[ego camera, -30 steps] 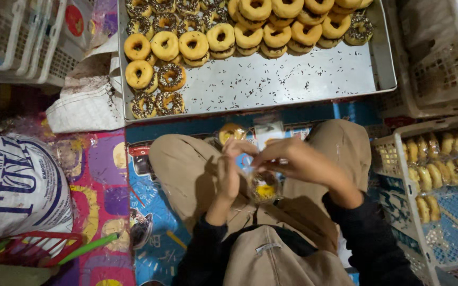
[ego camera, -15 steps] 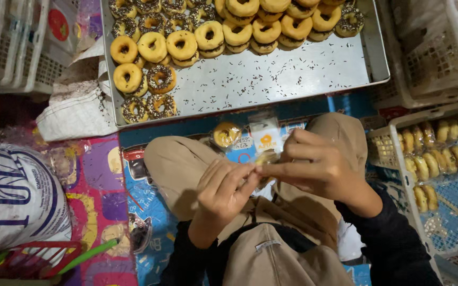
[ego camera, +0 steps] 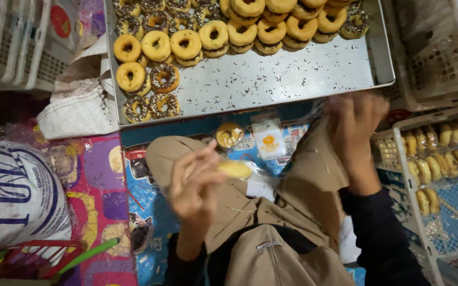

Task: The person sits on the floor and repeatedly picks donuts from a metal tray, places them into small clear plastic bags, and sets the filled bags into a white plastic crate. The person handles both plain and sprinkled donuts throughout the clip.

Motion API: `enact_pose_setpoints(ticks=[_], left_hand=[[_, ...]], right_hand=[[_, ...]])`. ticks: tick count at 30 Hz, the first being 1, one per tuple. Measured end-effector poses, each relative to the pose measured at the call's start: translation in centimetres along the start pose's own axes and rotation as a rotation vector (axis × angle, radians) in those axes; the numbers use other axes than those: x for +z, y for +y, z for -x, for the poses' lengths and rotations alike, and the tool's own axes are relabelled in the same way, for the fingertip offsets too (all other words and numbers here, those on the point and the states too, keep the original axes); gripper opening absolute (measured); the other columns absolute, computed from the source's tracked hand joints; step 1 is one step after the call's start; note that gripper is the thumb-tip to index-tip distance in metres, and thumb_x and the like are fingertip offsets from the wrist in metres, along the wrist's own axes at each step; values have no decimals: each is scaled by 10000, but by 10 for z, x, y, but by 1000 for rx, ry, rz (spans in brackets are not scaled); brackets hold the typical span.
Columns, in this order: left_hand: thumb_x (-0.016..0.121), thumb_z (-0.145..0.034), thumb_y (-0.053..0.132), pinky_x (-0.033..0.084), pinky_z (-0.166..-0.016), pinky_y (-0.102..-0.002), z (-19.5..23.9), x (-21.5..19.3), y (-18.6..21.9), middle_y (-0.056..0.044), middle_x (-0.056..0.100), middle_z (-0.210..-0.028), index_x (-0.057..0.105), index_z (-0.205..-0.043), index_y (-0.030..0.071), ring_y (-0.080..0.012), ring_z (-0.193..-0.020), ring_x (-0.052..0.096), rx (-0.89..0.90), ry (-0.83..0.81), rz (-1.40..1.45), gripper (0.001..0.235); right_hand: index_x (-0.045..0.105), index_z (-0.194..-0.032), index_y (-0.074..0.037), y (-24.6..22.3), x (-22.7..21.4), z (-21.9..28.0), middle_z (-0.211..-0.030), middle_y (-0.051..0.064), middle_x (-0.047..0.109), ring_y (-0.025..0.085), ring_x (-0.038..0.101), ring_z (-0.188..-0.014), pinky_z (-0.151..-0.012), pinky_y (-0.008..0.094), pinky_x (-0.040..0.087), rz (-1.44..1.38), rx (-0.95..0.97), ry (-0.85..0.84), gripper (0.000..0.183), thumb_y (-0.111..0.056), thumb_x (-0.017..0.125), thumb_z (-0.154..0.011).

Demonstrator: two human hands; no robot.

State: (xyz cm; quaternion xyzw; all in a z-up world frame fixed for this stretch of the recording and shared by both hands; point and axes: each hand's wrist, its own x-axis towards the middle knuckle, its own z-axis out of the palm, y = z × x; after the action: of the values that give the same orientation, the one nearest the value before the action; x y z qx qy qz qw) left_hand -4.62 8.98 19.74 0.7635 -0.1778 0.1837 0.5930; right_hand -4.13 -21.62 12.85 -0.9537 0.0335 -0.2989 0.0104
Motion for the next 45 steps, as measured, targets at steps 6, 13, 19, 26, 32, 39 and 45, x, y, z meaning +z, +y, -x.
enact_pose_setpoints(ticks=[6, 13, 19, 26, 32, 39, 45], left_hand=[[662, -1022, 265, 526, -554, -353, -9, 10, -38, -62, 785, -809, 717, -993, 106, -215, -683, 755, -512, -21, -574, 171], [707, -976, 288, 502, -616, -345, 30, -2, -116, -66, 726, -799, 718, -938, 73, -230, -696, 699, -395, 169, -535, 219], [747, -933, 146, 435, -651, -357, 109, -33, -173, -86, 645, -721, 638, -771, 36, -232, -667, 580, -509, -3, -583, 224], [833, -879, 52, 460, -661, -202, 76, 21, -246, 12, 604, -827, 607, -891, 39, -41, -763, 538, -637, 80, 224, 226], [835, -818, 241, 487, -835, -490, 59, 78, -312, -203, 617, -995, 674, -1195, 21, -388, -924, 599, -358, -162, -550, 465], [715, -969, 356, 465, -953, -496, 74, 81, -297, -255, 585, -1122, 629, -1172, 6, -434, -1080, 568, -463, -275, -532, 414], [630, -1030, 306, 450, -999, -503, 60, 78, -250, -236, 616, -1208, 646, -1229, 19, -430, -1152, 577, -226, -91, -610, 349]], right_hand=[[542, -1382, -72, -30, 41, 17, -1421, 133, 567, 291, 574, -1287, -1065, 406, 463, -1043, -181, -1070, 627, -337, 786, -869], [744, -910, -18, -186, 139, 85, -885, 48, 723, 125, 648, -821, -759, 279, 503, -1463, 655, -416, 166, -178, 780, -933], [784, -815, -23, -200, 148, 177, -583, -26, 539, 85, 340, -494, -467, 280, 235, -1533, 1101, -1160, 292, -231, 735, -1013], [773, -819, -113, -61, 257, 109, -793, 147, 732, 357, 702, -750, -686, 482, 524, -375, 81, -729, 153, -259, 730, -831], [770, -860, -158, -32, 290, 83, -1035, 143, 694, 345, 663, -1003, -842, 479, 526, -156, -377, -724, 258, -277, 825, -638], [744, -843, -143, -33, 293, 88, -1022, 138, 705, 358, 665, -982, -835, 501, 518, -308, -325, -682, 289, -275, 807, -594], [747, -880, -169, -28, 294, 84, -949, 88, 692, 327, 646, -960, -893, 519, 463, -280, -413, -515, 170, -277, 756, -749]])
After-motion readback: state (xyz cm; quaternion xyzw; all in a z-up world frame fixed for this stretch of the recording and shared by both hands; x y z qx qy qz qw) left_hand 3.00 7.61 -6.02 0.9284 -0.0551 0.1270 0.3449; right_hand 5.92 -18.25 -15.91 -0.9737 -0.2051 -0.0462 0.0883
